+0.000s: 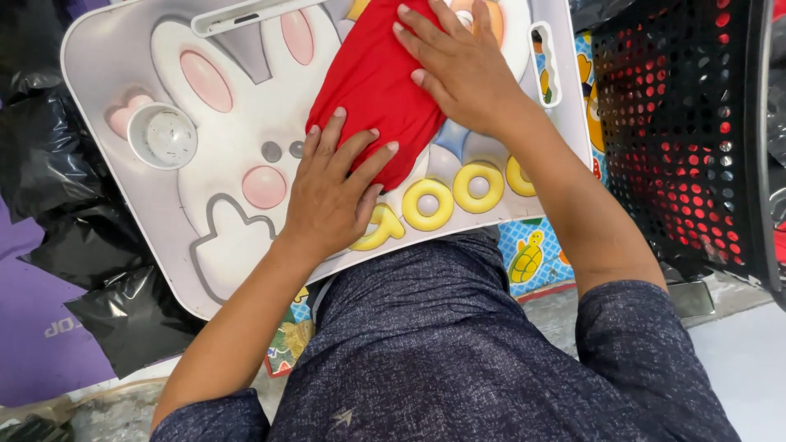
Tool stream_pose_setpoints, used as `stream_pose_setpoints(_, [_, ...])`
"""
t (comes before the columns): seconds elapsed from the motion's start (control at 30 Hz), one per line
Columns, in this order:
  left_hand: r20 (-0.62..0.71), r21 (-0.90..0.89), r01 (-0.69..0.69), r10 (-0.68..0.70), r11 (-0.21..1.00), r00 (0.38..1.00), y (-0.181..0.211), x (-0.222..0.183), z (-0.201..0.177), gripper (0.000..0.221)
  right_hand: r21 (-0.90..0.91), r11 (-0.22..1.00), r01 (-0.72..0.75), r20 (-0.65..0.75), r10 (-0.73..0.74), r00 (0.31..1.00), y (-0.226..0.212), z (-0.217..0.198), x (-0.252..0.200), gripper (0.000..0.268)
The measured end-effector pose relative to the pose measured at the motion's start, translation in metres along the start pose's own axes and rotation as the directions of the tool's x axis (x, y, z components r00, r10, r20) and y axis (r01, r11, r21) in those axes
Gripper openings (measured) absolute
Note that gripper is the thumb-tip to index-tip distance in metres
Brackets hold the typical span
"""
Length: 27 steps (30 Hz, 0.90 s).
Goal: Trimming loose threads from a red fabric item using scissors and packaging items into shipping bags.
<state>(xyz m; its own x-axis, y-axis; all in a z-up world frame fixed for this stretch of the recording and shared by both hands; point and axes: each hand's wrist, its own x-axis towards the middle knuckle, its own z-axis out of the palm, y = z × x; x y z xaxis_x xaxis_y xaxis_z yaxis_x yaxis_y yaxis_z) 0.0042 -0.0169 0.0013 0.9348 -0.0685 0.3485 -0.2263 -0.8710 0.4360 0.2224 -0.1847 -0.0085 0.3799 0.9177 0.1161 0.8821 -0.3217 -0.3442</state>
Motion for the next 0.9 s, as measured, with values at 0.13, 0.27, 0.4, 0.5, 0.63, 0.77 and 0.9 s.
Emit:
stream_pose_setpoints(0.13, [0.080, 0.078, 0.013, -0.019, 0.997, 0.997, 0.003, -0.001, 0.000, 0.051, -0.053, 0.996, -0.071, -0.137, 0.063, 0.989, -0.006, 0.000, -0.005, 0.046])
stream_pose_setpoints(0.27, [0.105, 0.099, 0.019, -0.029, 0.995, 0.994, 0.002, 0.000, -0.001, 0.051, -0.011, 0.999, 0.053, -0.150, -0.054, 0.987, -0.032, -0.008, -0.006, 0.056])
stream_pose_setpoints(0.4, [0.124, 0.131, 0.004, -0.021, 0.991, 0.992, 0.000, -0.003, 0.001, 0.053, -0.025, 0.987, 0.158, 0.046, -0.157, 0.987, -0.023, 0.013, -0.008, 0.067])
stream_pose_setpoints(0.5, [0.110, 0.147, 0.007, -0.023, 0.989, 0.994, -0.001, 0.000, -0.001, 0.051, -0.041, 0.999, 0.010, 0.010, -0.009, 1.000, -0.005, 0.008, -0.006, 0.060])
stream_pose_setpoints(0.63, [0.106, 0.139, 0.004, -0.019, 0.990, 0.994, 0.004, -0.002, -0.001, 0.051, -0.193, 0.981, -0.037, -0.121, 0.013, 0.993, -0.016, 0.006, -0.018, 0.062])
stream_pose_setpoints(0.77, [0.063, 0.136, 0.012, -0.020, 0.991, 0.998, 0.006, -0.002, 0.001, 0.047, -0.042, 0.984, 0.172, 0.079, -0.168, 0.983, -0.036, 0.021, -0.025, 0.071])
stream_pose_setpoints(0.9, [0.011, 0.072, 0.033, -0.034, 0.997, 0.999, 0.006, 0.001, -0.002, 0.044, -0.010, 0.993, 0.115, 0.070, -0.114, 0.991, -0.040, 0.018, -0.026, 0.069])
